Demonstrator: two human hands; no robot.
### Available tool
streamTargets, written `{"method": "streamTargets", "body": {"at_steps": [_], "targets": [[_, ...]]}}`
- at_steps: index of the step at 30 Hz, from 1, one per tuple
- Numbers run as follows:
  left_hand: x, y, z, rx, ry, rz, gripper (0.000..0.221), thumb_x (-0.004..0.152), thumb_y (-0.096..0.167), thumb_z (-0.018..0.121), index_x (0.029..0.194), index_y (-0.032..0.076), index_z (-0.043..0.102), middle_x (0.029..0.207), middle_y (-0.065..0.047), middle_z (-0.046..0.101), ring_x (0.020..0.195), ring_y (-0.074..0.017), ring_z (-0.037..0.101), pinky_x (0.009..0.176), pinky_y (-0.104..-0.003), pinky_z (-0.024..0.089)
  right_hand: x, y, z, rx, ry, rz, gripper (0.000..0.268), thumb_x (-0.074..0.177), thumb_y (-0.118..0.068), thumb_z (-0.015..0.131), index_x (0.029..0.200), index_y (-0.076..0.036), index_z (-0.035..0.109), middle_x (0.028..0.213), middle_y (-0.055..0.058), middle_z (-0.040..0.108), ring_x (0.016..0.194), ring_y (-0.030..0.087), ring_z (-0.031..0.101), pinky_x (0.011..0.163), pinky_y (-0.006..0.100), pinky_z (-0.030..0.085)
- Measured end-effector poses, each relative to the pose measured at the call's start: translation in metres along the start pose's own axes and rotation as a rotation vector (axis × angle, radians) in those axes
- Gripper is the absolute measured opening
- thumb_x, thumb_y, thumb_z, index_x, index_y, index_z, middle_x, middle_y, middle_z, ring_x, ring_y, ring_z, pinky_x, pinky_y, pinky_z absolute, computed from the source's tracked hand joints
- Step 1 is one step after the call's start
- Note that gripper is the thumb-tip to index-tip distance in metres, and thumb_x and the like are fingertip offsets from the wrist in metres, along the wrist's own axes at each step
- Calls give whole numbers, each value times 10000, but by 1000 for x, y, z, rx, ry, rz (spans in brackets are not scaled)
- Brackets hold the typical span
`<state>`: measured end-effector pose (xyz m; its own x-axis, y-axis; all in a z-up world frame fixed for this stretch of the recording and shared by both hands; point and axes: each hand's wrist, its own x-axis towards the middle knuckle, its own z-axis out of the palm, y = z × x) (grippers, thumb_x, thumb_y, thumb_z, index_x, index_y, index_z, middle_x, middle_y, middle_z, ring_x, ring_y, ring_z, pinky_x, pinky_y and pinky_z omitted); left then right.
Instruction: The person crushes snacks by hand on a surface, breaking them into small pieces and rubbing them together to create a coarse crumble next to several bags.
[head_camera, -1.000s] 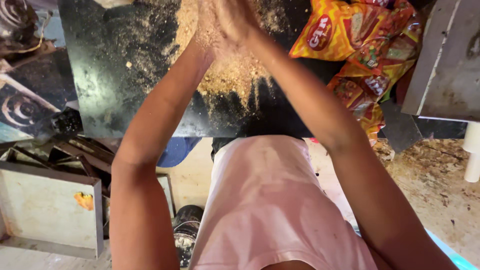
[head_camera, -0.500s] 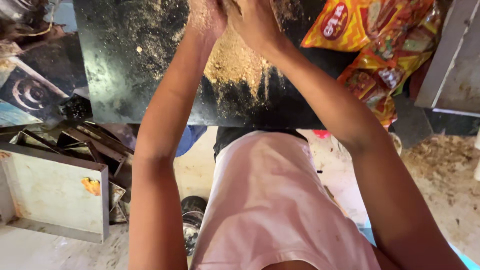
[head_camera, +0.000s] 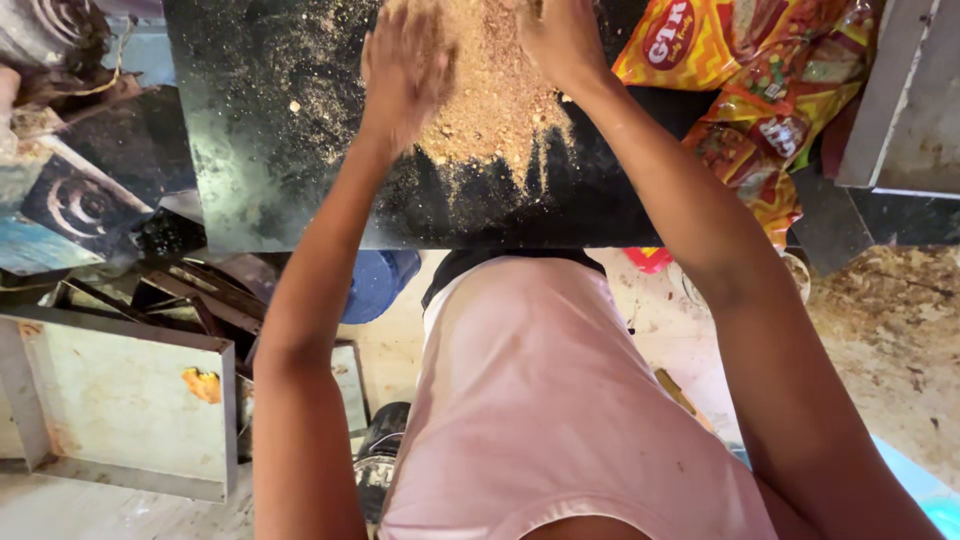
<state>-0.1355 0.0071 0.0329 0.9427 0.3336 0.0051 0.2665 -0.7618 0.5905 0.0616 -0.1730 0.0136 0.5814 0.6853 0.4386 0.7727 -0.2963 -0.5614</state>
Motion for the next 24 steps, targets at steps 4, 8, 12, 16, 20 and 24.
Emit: {"method": "streamTargets", "body": {"at_steps": [4,8,12,16,20,24], "targets": [[-45,-10,8,232,-116,107,642,1129,506,404,1661,183,250,1713,-170,176,1567,-373,119,1257,-585,82,-8,-20,-27,98,-41,36,79,952,-79,743,965,-1,749,852,151,738,788,283,730,704,383,552],[-75,-13,37,32,67,214,529,1023,305,625,1536,237,519,1635,-108,409,1494,-324,353,1203,-504,310,-21,-41,-50,186,-135,287,97,942,-115,820,949,-35,765,916,91,786,809,169,757,734,303,575],[-75,-22,67,-81,178,246,328,1003,48,701,1324,118,695,1350,-125,636,1188,-320,614,1008,-450,536,-53,-72,-57,232,-232,272,79,977,-100,784,942,-38,751,990,103,780,890,181,758,800,327,596],[-52,-33,69,-259,145,274,220,1005,12,661,1221,43,692,1206,-150,682,1010,-327,709,894,-399,613,-92,-107,-24,-50,-248,-233,190,927,-70,726,1109,-16,729,1151,143,715,1087,305,688,920,403,575],[-38,-28,48,-206,129,319,241,985,44,640,1218,42,703,1109,-173,707,942,-387,709,826,-441,596,-102,-108,4,-161,-335,-216,324,793,20,638,1089,-43,753,1114,115,739,1070,305,688,880,425,565],[-36,-19,29,-305,136,169,198,1088,143,578,1243,70,677,1088,-175,726,841,-331,751,770,-421,624,-92,-84,-1,9,-342,-62,225,927,16,614,1101,-38,747,1092,136,737,1012,310,709,875,417,582]]}}
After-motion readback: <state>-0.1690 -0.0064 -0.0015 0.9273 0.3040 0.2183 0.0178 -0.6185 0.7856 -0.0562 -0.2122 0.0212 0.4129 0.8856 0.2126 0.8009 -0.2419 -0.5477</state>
